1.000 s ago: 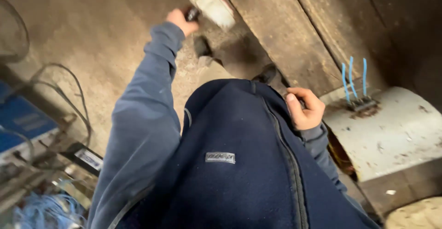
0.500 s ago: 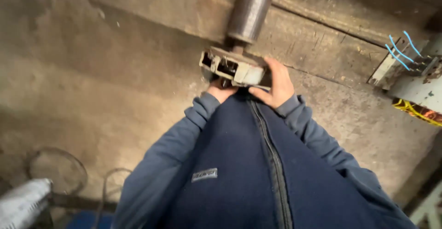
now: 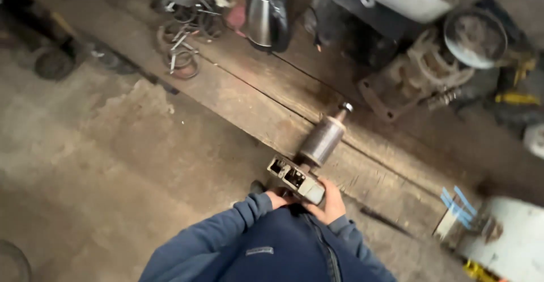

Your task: Using a hammer to separate motor rotor from housing and inspecting internal mechanical components.

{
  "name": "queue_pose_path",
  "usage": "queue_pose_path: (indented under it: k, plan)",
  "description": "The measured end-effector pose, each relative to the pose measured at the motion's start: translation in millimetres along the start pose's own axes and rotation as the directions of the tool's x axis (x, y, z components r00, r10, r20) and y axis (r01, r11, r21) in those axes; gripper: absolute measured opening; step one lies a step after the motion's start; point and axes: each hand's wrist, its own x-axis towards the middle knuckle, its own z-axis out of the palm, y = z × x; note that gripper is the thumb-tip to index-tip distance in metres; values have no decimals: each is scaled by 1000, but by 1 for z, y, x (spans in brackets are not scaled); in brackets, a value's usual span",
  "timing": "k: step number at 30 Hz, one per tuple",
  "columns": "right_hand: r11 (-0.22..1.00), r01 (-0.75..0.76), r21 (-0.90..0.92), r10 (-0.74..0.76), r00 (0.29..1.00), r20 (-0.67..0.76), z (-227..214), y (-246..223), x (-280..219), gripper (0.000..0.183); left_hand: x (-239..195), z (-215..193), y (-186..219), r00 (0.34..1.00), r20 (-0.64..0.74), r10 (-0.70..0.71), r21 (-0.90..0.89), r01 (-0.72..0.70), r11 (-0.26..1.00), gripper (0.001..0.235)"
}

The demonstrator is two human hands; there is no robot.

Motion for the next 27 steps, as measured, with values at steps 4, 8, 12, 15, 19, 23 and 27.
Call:
queue_pose_path:
  k: [4, 8, 12, 15, 19, 23, 27]
  plan:
    - [993, 72, 88, -77, 996, 54, -4, 14, 4, 90, -8, -1, 32, 982, -169, -84, 22, 89, 996, 52]
    - [945, 127, 303, -149, 988, 51, -4, 28, 11, 90, -33, 2, 77, 923, -236, -303, -190, 262, 946, 54]
    - [933, 159, 324, -177, 984, 27, 2, 28, 15, 90, -47, -6, 73, 876, -287, -388, -91, 378, 921, 52]
    - [940, 164, 299, -173, 985, 5, 4, 27, 17, 88, -39, -14, 36, 964, -206, -170, -176, 134, 975, 49]
    - [969, 128, 211, -107, 989, -107, 12, 27, 4, 87, -33, -55, 27, 988, -110, -107, -143, 91, 986, 46]
    - [997, -77, -24, 58, 897, -439, 34, 22, -16, 94, -61, -135, 17, 996, -23, -90, -180, 84, 980, 34]
    - [954, -249, 165, 294, 682, -670, 112, 36, -61, 94, -89, -233, -10, 989, -25, -148, -212, 139, 967, 25]
